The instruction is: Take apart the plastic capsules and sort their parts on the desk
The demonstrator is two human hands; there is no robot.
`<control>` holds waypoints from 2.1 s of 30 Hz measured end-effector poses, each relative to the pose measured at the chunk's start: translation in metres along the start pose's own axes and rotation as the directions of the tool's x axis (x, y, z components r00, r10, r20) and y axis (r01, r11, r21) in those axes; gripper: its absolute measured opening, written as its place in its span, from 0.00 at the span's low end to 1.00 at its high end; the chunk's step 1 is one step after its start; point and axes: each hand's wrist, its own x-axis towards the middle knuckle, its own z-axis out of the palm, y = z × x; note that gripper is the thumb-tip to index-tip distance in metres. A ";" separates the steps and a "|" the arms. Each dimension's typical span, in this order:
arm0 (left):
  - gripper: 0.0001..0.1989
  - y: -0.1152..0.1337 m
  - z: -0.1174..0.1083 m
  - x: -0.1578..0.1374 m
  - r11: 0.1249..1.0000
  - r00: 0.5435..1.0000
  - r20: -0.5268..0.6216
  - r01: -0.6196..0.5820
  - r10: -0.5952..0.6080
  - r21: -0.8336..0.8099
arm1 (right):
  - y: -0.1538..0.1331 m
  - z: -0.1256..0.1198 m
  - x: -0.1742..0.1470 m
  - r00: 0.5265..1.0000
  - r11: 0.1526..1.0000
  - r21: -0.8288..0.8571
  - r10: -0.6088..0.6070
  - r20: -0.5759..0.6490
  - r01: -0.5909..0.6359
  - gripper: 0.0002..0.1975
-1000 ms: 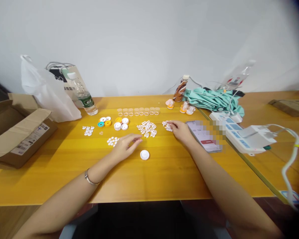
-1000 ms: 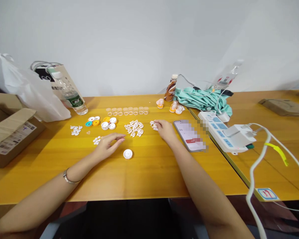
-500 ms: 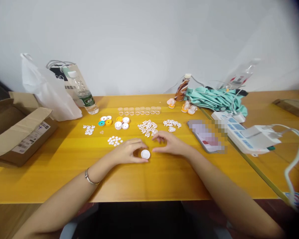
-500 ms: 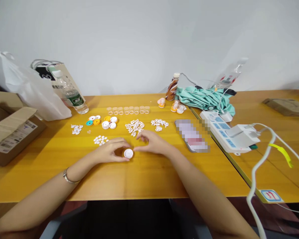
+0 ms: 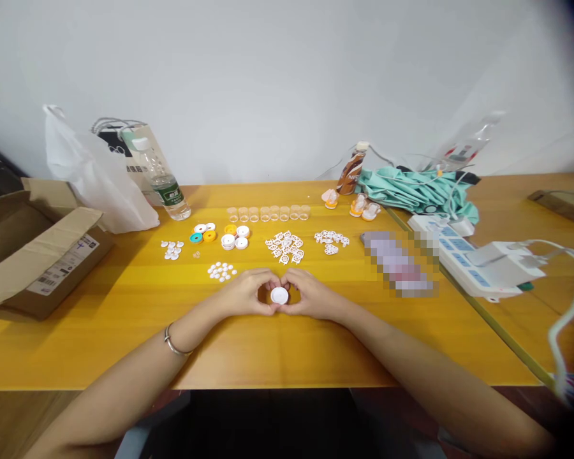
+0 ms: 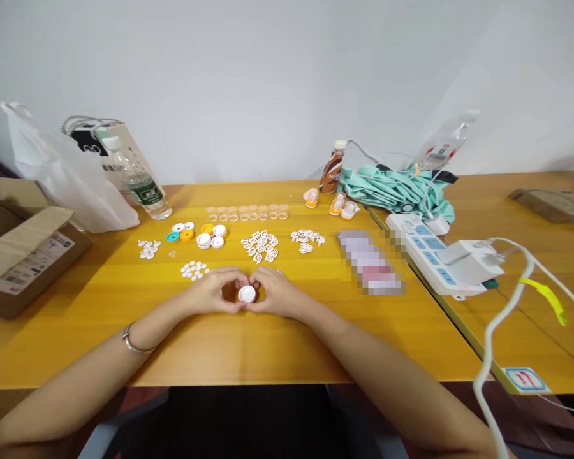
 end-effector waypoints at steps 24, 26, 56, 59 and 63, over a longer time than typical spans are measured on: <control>0.12 -0.069 -0.048 0.010 0.743 0.813 -0.549 0.487 -0.194 0.459 | 0.004 -0.003 0.001 1.000 0.999 0.050 -0.006 0.030 0.005 0.16; 0.11 -0.072 -0.048 0.009 0.741 0.810 -0.555 0.490 -0.191 0.460 | 0.004 -0.002 0.001 1.000 0.998 0.055 -0.015 0.026 0.013 0.16; 0.04 0.009 -0.006 0.002 0.995 0.991 0.106 0.081 -0.087 0.060 | 0.004 -0.004 0.001 1.000 0.996 0.086 0.005 0.029 -0.008 0.14; 0.02 0.008 -0.004 0.001 0.992 0.987 0.098 0.128 -0.128 0.011 | 0.004 -0.004 0.001 1.000 0.996 0.086 0.005 0.025 -0.007 0.14; 0.01 0.009 -0.001 0.001 0.989 0.987 0.076 0.145 -0.144 -0.008 | 0.003 -0.004 0.001 1.000 0.997 0.079 0.009 0.022 -0.011 0.14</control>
